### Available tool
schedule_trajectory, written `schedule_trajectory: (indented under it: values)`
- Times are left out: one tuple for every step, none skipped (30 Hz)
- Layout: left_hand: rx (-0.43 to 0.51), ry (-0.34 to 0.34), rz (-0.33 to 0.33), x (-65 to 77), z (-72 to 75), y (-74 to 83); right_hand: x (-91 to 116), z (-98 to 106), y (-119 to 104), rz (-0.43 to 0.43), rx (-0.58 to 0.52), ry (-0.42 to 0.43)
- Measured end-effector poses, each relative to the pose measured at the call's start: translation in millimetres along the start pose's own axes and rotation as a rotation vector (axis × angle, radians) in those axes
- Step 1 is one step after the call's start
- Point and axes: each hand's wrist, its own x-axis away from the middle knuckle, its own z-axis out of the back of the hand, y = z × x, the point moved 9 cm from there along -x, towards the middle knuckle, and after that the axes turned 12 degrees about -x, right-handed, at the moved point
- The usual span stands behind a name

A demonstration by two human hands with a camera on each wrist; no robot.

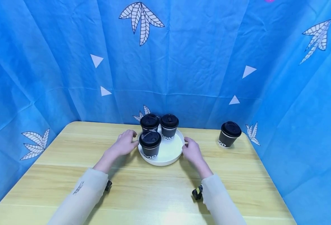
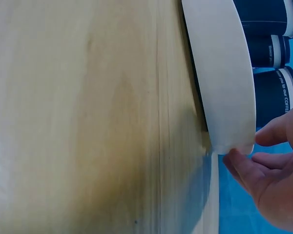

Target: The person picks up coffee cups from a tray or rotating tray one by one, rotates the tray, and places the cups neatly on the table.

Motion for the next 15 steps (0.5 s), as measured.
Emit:
schedule_trajectory:
  values:
    - [0.034,0.005,0.016,1.1,1.6,-0.6,1,0,0,-0.001,0.001,0.001]
    - [0.064,0.006,0.034,2.0,2.7,-1.6,2,0,0,-0.003,0.0,0.003]
    - [0.093,0.007,0.047,2.9,3.4,-2.2,3,0,0,-0.005,-0.001,0.002]
    - [0.122,0.004,0.061,3.9,3.7,-3.0,4,0,0,-0.008,-0.004,0.003]
    - [0.154,-0.002,0.074,4.9,3.7,-3.4,6,0,0,-0.009,-0.005,0.002]
    - [0.183,-0.006,0.084,6.2,3.7,-3.6,7,0,1,-0.015,-0.013,0.002]
    - [0.209,-0.012,0.098,7.2,3.4,-4.2,8,0,1,-0.019,-0.019,0.002]
    - [0.233,-0.018,0.114,8.2,2.9,-4.8,9,0,2,-0.022,-0.024,0.002]
    - [0.255,-0.022,0.124,9.2,2.5,-5.3,9,0,2,-0.026,-0.031,0.002]
    - [0.27,-0.028,0.139,10.1,1.5,-6.2,10,0,3,-0.03,-0.038,0.002]
    - [0.281,-0.035,0.154,11.1,0.4,-6.9,11,0,3,-0.035,-0.047,0.001]
    - [0.287,-0.04,0.168,12.0,-0.6,-7.6,12,0,3,-0.041,-0.058,-0.002]
    - [0.291,-0.046,0.181,12.8,-1.6,-8.3,13,0,3,-0.046,-0.063,-0.004]
    - [0.297,-0.052,0.192,13.4,-2.6,-8.5,14,0,4,-0.052,-0.066,-0.007]
    - [0.302,-0.058,0.204,13.9,-4.0,-9.0,15,0,4,-0.057,-0.069,-0.009]
